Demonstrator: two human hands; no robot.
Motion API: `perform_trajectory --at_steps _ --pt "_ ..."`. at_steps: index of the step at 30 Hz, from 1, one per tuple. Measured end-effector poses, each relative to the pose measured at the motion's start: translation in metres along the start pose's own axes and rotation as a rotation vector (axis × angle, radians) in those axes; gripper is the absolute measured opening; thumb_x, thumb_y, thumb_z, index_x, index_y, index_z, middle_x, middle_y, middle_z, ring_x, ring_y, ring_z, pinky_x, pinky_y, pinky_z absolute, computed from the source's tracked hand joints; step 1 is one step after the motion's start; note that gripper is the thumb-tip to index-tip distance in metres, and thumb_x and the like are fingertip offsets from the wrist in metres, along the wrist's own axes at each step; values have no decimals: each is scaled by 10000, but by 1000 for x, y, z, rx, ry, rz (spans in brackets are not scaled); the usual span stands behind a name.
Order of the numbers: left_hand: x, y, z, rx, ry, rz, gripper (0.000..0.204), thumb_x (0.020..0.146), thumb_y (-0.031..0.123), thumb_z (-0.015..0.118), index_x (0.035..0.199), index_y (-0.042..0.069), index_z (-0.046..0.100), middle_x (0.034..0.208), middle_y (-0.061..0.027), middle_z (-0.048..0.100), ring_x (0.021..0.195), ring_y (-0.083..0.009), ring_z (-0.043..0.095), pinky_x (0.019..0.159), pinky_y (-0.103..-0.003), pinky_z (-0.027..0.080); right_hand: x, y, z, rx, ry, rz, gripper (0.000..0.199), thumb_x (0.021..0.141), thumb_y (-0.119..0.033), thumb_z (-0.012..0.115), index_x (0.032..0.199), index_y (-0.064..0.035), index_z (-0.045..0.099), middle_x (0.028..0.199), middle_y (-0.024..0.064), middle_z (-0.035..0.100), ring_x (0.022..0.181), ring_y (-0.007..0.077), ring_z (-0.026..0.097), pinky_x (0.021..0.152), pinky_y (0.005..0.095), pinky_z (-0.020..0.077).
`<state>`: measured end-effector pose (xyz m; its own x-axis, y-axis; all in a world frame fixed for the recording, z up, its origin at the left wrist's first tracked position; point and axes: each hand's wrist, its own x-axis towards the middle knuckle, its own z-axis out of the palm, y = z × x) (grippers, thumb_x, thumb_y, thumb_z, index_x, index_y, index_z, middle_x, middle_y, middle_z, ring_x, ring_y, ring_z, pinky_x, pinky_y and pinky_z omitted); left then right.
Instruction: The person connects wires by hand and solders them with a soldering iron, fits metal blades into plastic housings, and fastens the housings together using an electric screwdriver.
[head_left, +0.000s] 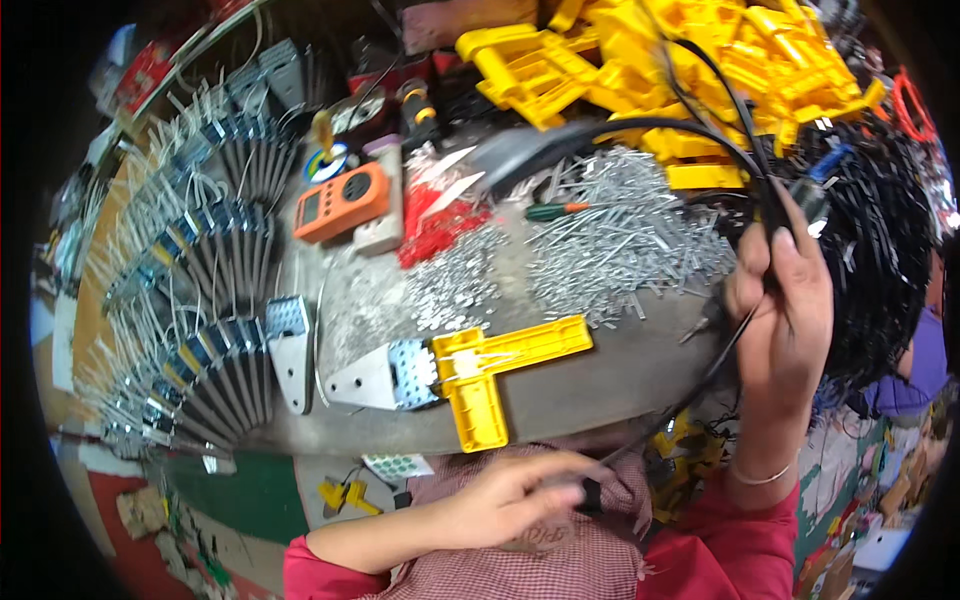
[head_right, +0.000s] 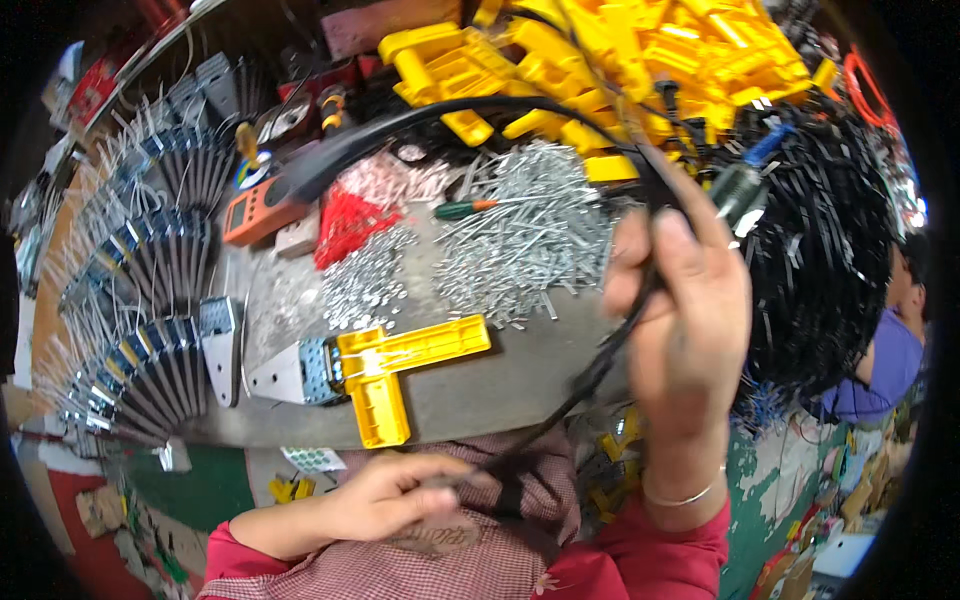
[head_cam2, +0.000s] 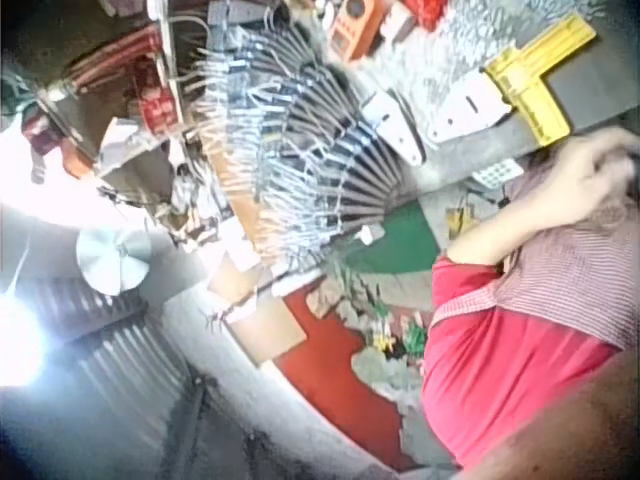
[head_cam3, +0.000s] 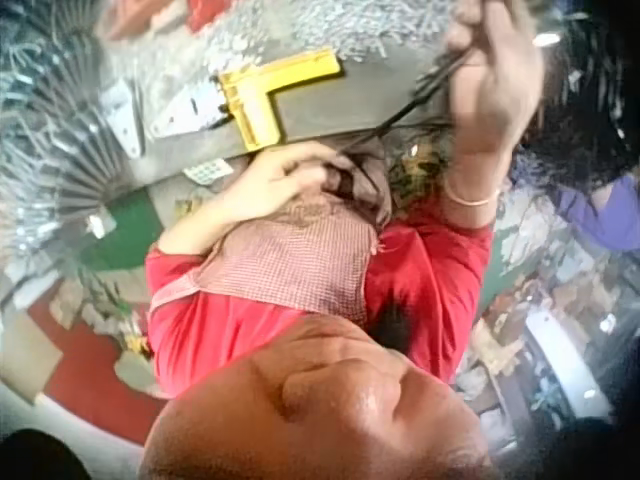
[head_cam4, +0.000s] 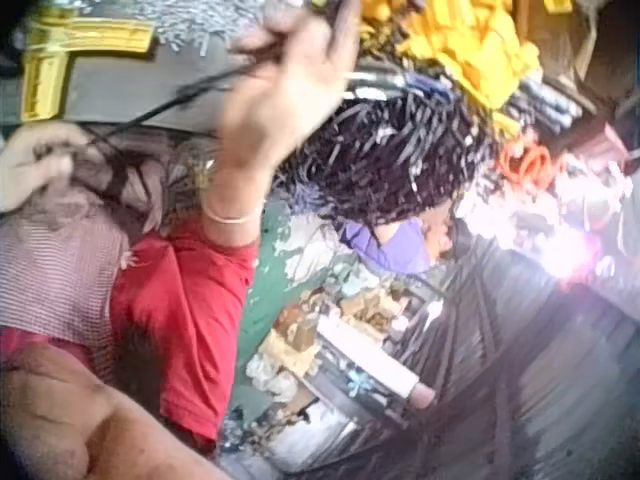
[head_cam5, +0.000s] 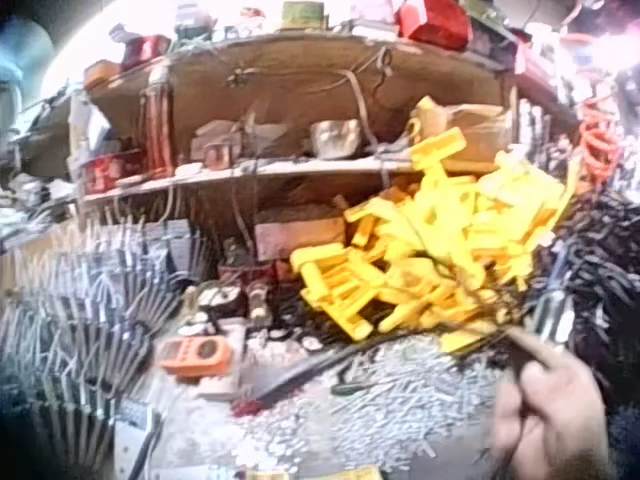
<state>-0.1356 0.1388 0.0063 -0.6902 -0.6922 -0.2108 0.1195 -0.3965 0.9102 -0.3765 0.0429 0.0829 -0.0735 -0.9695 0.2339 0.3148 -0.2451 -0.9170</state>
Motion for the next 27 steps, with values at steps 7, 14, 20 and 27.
perform_trajectory --at_steps 7,14,20,27 --pt "7 -4 -9 1338 406 332 141 808 151 658 904 58 613 770 -37 573 662 -226 618 568 -329 489 -61 44 3 -1150 -454 -245 430 776 -56 681 1203 -44 637 1165 136 632 1168 325 567 1056 448 387" --pt "2 30 -22 1453 361 409 211 766 208 680 905 65 607 747 -24 553 655 -185 609 578 -325 474 -68 52 12 -941 -747 -6 180 785 -47 714 956 -70 661 805 81 623 650 247 605 568 373 493" --pt "15 71 -68 1340 481 389 176 803 125 689 961 55 658 778 -73 594 693 -268 622 636 -373 497 -55 81 7 -506 -575 81 82 840 -56 657 905 -17 624 686 74 591 559 170 559 496 307 433" --pt "125 83 -186 1831 722 358 90 775 83 675 859 51 672 903 -112 629 901 -303 616 797 -425 492 -61 111 15 115 -296 210 201 1005 -157 485 903 16 479 842 97 543 614 108 545 504 224 446"
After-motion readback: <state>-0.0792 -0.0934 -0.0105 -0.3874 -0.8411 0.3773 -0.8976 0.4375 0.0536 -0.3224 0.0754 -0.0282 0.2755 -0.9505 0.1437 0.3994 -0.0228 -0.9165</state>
